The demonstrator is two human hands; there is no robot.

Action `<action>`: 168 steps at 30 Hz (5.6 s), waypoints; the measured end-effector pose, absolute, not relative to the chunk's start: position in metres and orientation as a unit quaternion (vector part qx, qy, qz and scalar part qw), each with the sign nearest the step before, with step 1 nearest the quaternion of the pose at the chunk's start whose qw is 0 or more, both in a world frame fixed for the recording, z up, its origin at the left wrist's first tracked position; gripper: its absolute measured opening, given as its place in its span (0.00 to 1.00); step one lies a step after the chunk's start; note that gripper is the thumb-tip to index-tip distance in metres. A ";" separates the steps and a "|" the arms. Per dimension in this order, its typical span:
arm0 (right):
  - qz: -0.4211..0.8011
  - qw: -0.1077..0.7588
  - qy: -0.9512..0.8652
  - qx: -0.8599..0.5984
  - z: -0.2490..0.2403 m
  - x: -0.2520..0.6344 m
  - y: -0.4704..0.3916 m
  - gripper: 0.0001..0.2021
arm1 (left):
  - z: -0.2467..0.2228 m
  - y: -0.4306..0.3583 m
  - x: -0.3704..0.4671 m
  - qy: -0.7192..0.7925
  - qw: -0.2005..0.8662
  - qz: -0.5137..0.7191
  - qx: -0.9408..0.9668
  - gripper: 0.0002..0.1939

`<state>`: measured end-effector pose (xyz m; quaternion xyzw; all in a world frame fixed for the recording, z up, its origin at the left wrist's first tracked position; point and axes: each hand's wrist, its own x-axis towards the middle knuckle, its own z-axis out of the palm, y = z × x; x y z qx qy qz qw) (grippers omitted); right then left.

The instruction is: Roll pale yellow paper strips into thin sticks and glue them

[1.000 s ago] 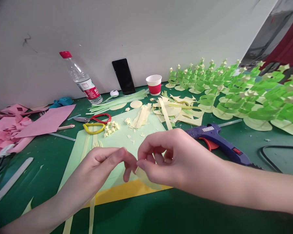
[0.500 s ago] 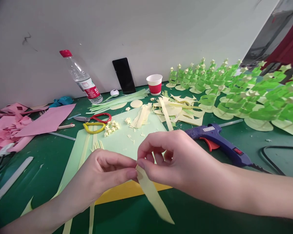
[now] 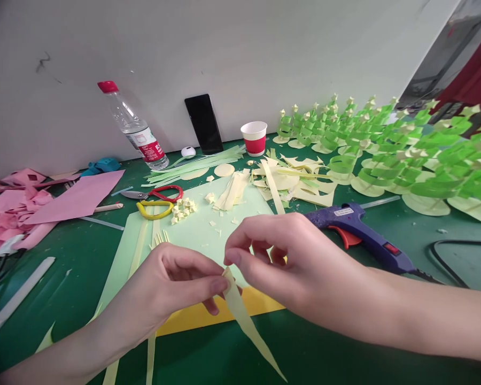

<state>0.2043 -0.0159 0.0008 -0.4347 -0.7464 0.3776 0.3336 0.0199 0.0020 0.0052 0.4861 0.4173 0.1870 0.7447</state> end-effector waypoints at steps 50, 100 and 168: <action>0.425 0.220 -0.768 -0.425 0.012 0.212 -0.010 0.09 | 0.001 0.003 0.017 0.308 0.793 0.167 0.498 0.08; 0.537 0.287 -0.655 -0.448 -0.002 0.209 -0.003 0.17 | 0.003 0.000 0.018 0.427 0.642 0.200 0.605 0.09; 0.685 0.379 -0.517 -0.347 0.001 0.214 -0.007 0.05 | 0.006 -0.011 0.011 0.343 0.347 0.382 0.785 0.06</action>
